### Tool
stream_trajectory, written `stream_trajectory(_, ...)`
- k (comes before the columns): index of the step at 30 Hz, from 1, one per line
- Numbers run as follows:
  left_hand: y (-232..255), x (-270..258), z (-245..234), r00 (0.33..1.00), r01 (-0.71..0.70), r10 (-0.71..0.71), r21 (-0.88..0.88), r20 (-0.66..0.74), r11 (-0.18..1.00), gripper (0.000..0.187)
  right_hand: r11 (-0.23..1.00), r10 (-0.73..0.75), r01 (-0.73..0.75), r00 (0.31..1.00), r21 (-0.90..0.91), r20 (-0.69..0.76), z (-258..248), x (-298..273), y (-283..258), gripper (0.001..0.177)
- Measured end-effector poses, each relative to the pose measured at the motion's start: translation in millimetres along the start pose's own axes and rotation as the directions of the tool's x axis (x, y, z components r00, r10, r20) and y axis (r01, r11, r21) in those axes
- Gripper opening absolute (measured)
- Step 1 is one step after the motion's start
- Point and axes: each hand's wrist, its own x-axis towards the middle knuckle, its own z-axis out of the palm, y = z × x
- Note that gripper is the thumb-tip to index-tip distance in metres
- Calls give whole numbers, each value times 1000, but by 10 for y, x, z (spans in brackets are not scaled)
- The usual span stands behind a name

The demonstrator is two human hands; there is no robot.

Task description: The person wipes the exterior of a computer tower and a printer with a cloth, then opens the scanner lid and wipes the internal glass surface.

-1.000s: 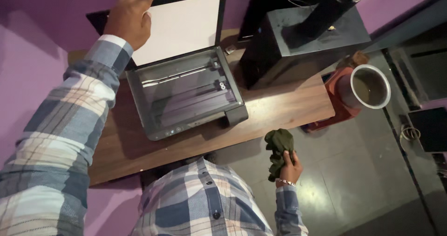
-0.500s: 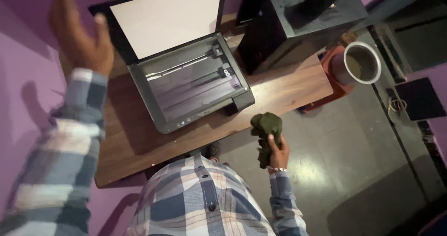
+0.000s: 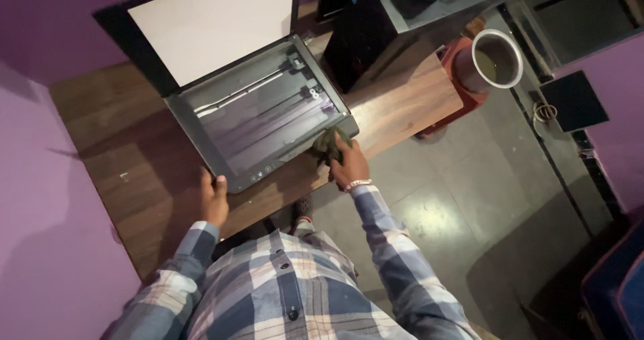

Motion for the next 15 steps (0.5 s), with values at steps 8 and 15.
stream_trajectory(8, 58, -59, -70, 983, 162, -155, -66, 99, 985, 79, 934, -22, 31, 999, -355, 30, 295, 38, -345, 89)
stream_trajectory(15, -26, 8, -53, 936, 331, -321, -56, 145, 942, 84, 919, -67, 148, 972, -364, 227, 685, -302, -646, 86)
